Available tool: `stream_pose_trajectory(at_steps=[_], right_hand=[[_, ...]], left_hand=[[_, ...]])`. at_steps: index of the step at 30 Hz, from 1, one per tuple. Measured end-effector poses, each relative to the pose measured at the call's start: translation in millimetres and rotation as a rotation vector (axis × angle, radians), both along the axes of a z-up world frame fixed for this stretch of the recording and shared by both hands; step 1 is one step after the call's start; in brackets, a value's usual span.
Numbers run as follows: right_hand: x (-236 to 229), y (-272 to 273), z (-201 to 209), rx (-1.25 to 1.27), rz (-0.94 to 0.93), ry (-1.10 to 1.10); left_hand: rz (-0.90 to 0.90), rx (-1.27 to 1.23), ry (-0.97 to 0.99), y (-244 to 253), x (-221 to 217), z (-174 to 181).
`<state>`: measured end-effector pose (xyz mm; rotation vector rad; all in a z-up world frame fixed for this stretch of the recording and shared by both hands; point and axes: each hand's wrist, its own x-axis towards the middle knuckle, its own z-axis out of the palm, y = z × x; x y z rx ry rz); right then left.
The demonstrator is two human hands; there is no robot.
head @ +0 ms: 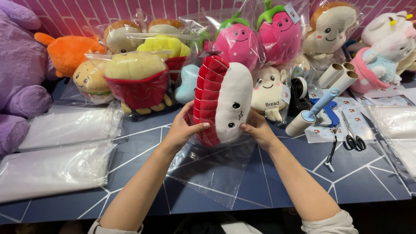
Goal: The person takes a sushi-shaped plushie from a table, places it inside a clear plastic bag, removes the protective strip from the adhesive, and seals the bag by hand. They then place the packaged plushie onto a stack of similar items against the wall.
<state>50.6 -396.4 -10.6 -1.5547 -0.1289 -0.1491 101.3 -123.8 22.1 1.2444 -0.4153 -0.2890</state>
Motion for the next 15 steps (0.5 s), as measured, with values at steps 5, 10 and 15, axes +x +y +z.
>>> stream_pose_trajectory(at_steps=[5, 10, 15], right_hand=[[7.2, 10.8, 1.9, 0.167, 0.031, -0.032], [13.2, 18.0, 0.4, 0.296, 0.059, -0.147], [26.8, 5.2, -10.0, 0.250, 0.044, -0.271]], left_hand=[[0.054, 0.090, -0.105, 9.8, 2.6, 13.0], [0.129, 0.128, -0.271, 14.4, -4.4, 46.3], [0.160, 0.306, -0.460, 17.0, -2.7, 71.8]])
